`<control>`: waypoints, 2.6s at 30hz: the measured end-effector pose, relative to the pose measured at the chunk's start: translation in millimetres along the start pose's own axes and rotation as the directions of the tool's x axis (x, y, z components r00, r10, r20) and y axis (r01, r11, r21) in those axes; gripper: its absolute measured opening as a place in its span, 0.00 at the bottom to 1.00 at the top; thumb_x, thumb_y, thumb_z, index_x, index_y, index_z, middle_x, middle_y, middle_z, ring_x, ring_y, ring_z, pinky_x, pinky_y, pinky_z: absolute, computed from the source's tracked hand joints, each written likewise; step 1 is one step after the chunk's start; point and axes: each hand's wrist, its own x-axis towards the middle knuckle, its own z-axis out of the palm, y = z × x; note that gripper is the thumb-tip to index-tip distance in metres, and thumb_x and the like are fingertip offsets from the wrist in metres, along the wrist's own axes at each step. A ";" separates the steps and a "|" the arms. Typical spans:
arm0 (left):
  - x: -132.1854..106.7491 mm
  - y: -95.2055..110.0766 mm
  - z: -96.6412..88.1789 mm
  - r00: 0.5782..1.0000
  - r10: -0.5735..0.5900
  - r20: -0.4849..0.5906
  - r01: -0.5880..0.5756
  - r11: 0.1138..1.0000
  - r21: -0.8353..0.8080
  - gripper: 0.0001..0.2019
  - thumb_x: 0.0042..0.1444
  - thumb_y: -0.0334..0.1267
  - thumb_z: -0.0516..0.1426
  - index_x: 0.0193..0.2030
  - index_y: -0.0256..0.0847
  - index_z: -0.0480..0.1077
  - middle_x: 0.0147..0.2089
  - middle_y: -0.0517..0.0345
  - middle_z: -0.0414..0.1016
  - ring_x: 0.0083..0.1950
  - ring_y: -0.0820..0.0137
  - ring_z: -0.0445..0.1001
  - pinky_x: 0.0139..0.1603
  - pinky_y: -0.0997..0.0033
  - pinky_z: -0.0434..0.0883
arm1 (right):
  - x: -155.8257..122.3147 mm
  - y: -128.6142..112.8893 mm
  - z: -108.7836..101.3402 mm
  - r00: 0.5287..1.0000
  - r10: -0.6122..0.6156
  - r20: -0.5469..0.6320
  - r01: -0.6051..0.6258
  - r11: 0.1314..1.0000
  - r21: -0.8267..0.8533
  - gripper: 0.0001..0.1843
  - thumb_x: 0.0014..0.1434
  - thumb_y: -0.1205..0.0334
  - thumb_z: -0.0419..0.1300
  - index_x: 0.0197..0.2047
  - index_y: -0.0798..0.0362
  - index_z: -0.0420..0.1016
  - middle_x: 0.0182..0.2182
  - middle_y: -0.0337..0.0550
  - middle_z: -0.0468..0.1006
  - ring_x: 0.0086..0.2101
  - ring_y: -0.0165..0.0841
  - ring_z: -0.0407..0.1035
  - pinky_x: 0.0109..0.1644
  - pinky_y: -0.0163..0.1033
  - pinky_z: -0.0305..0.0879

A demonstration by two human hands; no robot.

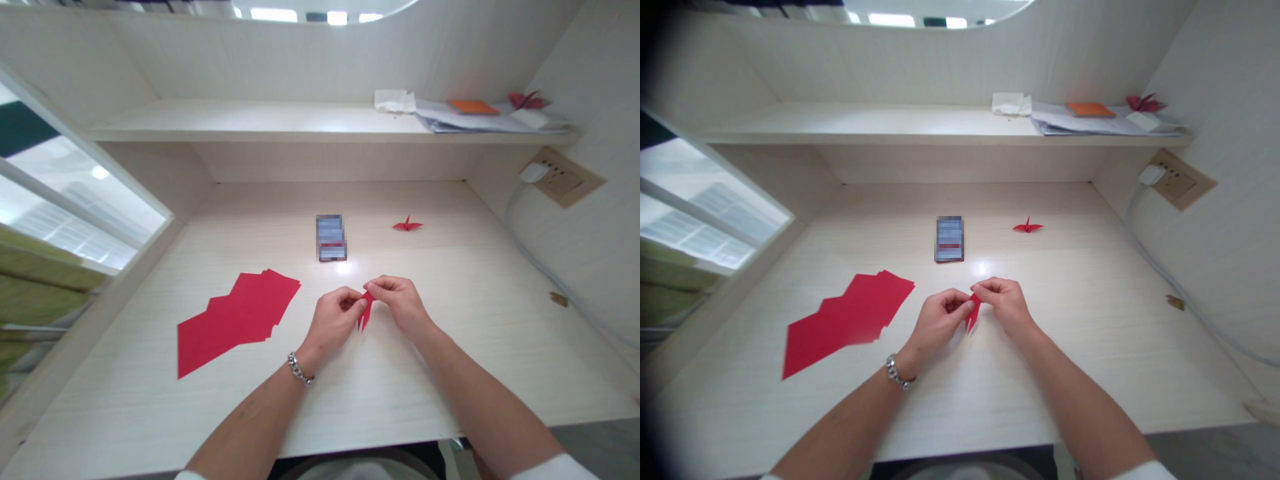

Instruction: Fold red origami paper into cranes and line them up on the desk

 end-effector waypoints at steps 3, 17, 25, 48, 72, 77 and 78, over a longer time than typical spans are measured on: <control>0.4 0.2 0.2 1.000 -0.010 0.002 0.010 1.000 -0.017 0.10 0.55 0.42 0.59 0.34 0.37 0.76 0.34 0.52 0.79 0.33 0.68 0.75 0.35 0.70 0.71 | 0.8 2.0 -1.4 0.999 0.003 0.032 -0.003 1.000 0.013 0.09 0.46 0.57 0.69 0.29 0.55 0.82 0.28 0.42 0.79 0.31 0.32 0.70 0.39 0.38 0.64; 5.1 0.8 -1.2 0.997 -0.079 -0.002 0.078 0.988 -0.133 0.10 0.52 0.42 0.62 0.34 0.36 0.76 0.33 0.52 0.79 0.33 0.69 0.75 0.34 0.72 0.70 | 3.9 9.8 0.1 0.999 -0.031 0.045 0.035 0.994 -0.099 0.17 0.52 0.48 0.64 0.30 0.54 0.76 0.26 0.40 0.75 0.28 0.31 0.68 0.34 0.37 0.65; 9.4 4.1 -5.7 0.983 -0.128 -0.134 0.094 0.968 -0.233 0.11 0.50 0.41 0.64 0.34 0.35 0.76 0.31 0.53 0.78 0.30 0.71 0.73 0.31 0.74 0.69 | 1.2 12.7 4.4 0.987 0.079 0.137 -0.053 0.981 -0.189 0.18 0.47 0.49 0.67 0.29 0.56 0.73 0.22 0.38 0.74 0.23 0.29 0.65 0.29 0.35 0.61; 12.5 2.9 -11.1 0.970 -0.100 -0.223 0.062 0.983 -0.171 0.13 0.50 0.45 0.62 0.30 0.35 0.75 0.27 0.55 0.77 0.27 0.72 0.71 0.28 0.74 0.68 | -4.0 8.9 5.2 0.970 0.144 0.198 -0.089 0.961 -0.262 0.17 0.50 0.49 0.65 0.27 0.56 0.76 0.20 0.38 0.74 0.23 0.29 0.65 0.30 0.35 0.62; 14.5 -1.8 -16.2 0.951 -0.130 -0.282 0.072 0.976 -0.207 0.14 0.49 0.46 0.63 0.31 0.35 0.75 0.27 0.54 0.77 0.27 0.72 0.72 0.29 0.74 0.69 | -6.1 8.2 8.9 0.955 0.212 0.209 -0.172 0.966 -0.192 0.21 0.50 0.44 0.64 0.28 0.55 0.74 0.22 0.41 0.76 0.21 0.27 0.66 0.26 0.34 0.62; 14.1 -1.6 -15.0 0.952 -0.137 -0.274 0.071 0.969 -0.237 0.14 0.50 0.46 0.63 0.30 0.34 0.75 0.27 0.54 0.77 0.28 0.72 0.72 0.29 0.74 0.69 | -6.7 12.8 7.6 0.969 0.116 0.220 -0.057 0.964 -0.259 0.16 0.51 0.48 0.64 0.26 0.54 0.72 0.19 0.37 0.72 0.21 0.27 0.64 0.27 0.34 0.61; 14.2 -1.6 -15.2 0.952 -0.138 -0.275 0.070 0.967 -0.244 0.13 0.50 0.46 0.62 0.30 0.35 0.75 0.27 0.54 0.77 0.28 0.72 0.72 0.30 0.74 0.69 | -7.3 12.4 7.8 0.969 0.111 0.220 -0.053 0.966 -0.254 0.17 0.51 0.48 0.64 0.26 0.53 0.71 0.20 0.37 0.72 0.21 0.28 0.64 0.27 0.34 0.61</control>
